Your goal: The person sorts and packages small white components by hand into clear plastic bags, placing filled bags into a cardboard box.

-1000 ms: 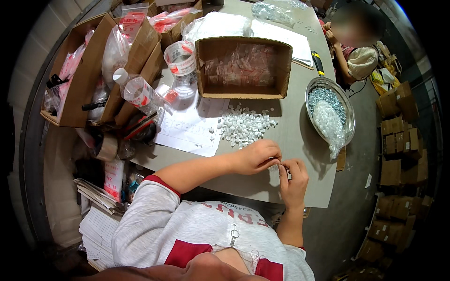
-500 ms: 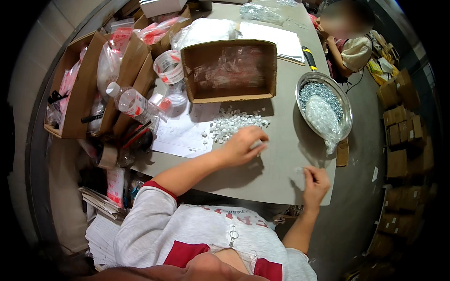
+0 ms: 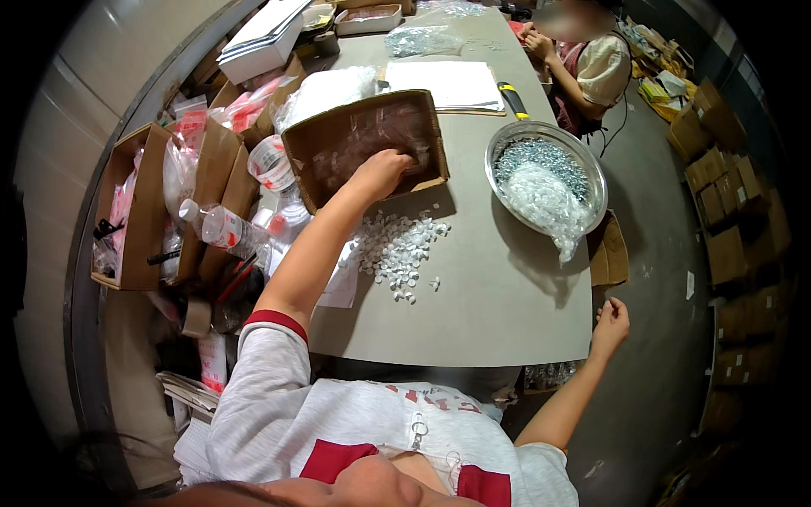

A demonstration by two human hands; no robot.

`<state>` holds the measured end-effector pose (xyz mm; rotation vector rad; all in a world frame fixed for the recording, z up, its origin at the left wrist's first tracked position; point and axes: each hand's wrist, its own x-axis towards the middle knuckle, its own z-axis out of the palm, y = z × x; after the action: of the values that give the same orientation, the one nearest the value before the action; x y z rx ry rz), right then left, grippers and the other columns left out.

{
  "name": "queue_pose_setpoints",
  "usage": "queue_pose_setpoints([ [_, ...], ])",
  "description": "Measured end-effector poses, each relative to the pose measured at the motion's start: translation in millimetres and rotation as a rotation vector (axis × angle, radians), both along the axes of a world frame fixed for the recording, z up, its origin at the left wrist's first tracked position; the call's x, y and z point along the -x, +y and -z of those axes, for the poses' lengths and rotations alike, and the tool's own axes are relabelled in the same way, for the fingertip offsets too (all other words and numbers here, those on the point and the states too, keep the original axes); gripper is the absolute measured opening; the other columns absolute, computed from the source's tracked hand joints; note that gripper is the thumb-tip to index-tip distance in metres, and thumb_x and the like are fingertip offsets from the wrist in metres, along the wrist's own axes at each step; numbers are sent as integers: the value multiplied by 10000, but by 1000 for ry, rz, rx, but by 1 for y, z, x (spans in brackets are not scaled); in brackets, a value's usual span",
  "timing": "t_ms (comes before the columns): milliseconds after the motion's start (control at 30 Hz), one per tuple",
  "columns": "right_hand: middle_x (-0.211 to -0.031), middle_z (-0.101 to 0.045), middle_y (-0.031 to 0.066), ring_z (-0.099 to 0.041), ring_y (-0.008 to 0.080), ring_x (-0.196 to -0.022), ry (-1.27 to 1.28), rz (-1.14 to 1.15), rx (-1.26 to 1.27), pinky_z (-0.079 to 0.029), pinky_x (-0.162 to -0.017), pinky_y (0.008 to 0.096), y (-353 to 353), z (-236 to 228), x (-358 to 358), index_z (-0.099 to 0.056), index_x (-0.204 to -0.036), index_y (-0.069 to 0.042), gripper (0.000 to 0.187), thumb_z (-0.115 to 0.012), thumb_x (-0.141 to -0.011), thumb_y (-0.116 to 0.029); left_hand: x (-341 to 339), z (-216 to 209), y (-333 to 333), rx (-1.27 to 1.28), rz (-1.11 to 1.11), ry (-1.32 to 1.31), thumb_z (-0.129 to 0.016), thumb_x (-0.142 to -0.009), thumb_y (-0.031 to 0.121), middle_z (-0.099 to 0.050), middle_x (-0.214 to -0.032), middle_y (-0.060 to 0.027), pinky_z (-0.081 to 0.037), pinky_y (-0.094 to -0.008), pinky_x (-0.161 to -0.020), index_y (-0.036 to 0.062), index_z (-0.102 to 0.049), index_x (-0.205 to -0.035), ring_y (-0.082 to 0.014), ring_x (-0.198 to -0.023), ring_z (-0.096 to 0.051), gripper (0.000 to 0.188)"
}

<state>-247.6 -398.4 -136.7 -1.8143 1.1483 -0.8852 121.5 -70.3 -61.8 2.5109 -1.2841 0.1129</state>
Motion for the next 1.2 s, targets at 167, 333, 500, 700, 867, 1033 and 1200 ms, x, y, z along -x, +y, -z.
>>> queue_pose_setpoints([
  [167, -752, -597, 40, -556, 108, -654, 139, -34, 101, -460, -594, 250, 15, -9, 3, -602, -952, 12, 183, -572, -837, -127, -4, 0, -9, -179, -49, -13, -485, -787, 59, -586, -903, -183, -481, -403, -716, 26, -608, -884, -339, -901, -568, 160],
  [333, -814, -611, 82, -573, 169, -699, 143, -39, 255, -464, -629, 288, 38, -27, -3, -620, -922, -4, 160, -579, -819, -119, -9, 2, -10, -86, -30, 36, -509, -757, 67, -593, -810, -185, -482, -411, -685, 18, -624, -756, -345, -811, -591, 125],
  [500, -846, -588, 111, -565, 212, -706, 79, -143, 377, -464, -634, 296, 76, -38, -24, -612, -887, 2, 119, -575, -797, -66, -3, 5, 5, 99, -75, -165, -589, -748, 170, -602, -736, -138, -474, -405, -643, 67, -643, -774, -315, -725, -593, 118],
  [700, -871, -589, 150, -577, 282, -759, 67, -768, 207, -472, -678, 334, 153, -53, -69, -602, -898, 11, 171, -593, -729, -11, 14, -14, 16, 151, -290, -178, -639, -749, 220, -601, -724, -108, -466, -401, -625, 81, -635, -754, -290, -707, -593, 139],
  [867, -1035, -552, 148, -518, 326, -964, 80, -1111, 348, -447, -821, 379, 212, -61, -107, -603, -1003, -46, 285, -606, -719, -25, 7, -5, 29, 419, -283, -208, -639, -750, 168, -606, -735, -124, -467, -397, -621, 57, -655, -794, -312, -703, -591, 120],
  [1033, -1052, -544, 124, -508, 319, -986, 127, -1227, 595, -451, -818, 379, 237, -61, -128, -606, -1006, -68, 266, -590, -745, -19, 14, -7, 42, 638, -279, -157, -622, -763, 136, -629, -714, -127, -481, -367, -625, 46, -661, -806, -295, -660, -608, 107],
  [1200, -978, -562, 128, -543, 303, -908, 105, -1178, 463, -464, -771, 370, 224, -49, -118, -602, -958, -46, 222, -606, -737, -23, 68, -33, 45, 924, -206, 234, -608, -804, 83, -615, -595, -97, -397, -232, -443, -17, -627, -749, -97, -476, -546, 115],
])
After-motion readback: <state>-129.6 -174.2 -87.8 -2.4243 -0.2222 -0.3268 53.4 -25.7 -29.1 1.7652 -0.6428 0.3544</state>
